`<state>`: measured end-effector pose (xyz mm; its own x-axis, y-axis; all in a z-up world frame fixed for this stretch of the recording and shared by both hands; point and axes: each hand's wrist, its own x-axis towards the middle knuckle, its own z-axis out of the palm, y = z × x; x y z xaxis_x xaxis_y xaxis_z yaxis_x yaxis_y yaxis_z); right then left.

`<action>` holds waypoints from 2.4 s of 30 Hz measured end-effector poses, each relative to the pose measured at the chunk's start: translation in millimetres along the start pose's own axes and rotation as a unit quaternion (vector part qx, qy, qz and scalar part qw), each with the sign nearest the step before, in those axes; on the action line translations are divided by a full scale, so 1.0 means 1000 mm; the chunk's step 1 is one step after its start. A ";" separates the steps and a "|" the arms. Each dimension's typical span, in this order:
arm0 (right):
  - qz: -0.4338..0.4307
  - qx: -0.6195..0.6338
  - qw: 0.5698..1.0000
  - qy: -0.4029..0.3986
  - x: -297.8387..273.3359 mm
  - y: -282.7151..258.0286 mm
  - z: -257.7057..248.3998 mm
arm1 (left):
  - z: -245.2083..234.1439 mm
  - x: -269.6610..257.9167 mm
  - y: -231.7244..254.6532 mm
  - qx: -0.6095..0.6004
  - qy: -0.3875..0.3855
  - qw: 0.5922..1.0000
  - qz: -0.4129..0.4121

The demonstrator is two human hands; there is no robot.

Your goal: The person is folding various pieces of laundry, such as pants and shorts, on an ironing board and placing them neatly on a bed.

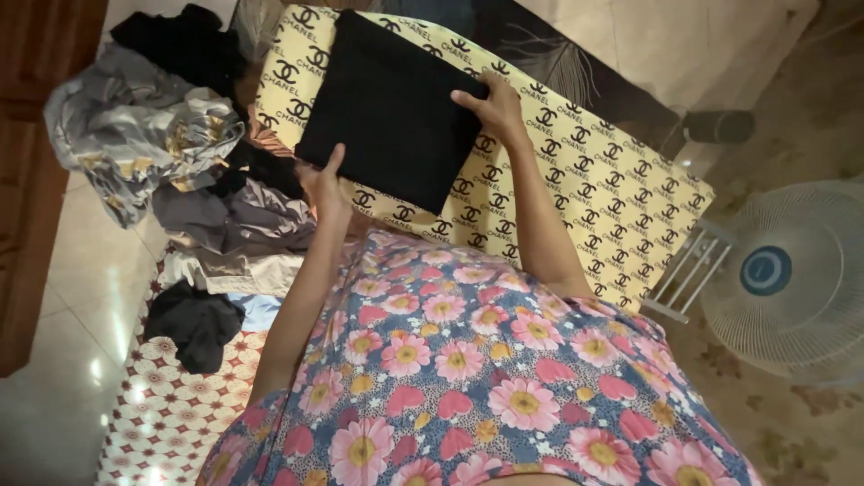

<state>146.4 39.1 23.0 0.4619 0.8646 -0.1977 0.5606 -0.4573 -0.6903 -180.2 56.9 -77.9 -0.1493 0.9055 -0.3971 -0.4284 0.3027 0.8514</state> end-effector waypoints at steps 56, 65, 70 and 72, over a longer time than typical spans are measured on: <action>0.159 0.735 0.402 0.522 -0.385 0.157 0.081 | 0.123 -0.223 -0.133 0.456 -0.613 0.500 -0.407; 0.125 0.626 0.194 0.745 -0.552 0.119 0.201 | 0.076 -0.347 -0.200 0.513 -0.850 0.016 -0.121; -0.078 0.735 -0.048 0.672 -0.593 0.122 0.314 | 0.017 -0.417 -0.256 0.676 -0.713 -0.058 -0.174; -0.208 0.741 -0.097 0.631 -0.609 0.132 0.355 | -0.003 -0.448 -0.270 0.622 -0.729 -0.196 -0.209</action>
<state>-304.9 -473.3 -194.7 0.7290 -0.3830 -0.5673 0.5887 0.7737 0.2342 -0.5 -431.0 -131.1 -0.1106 -0.5477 -0.8294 0.1413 -0.8347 0.5323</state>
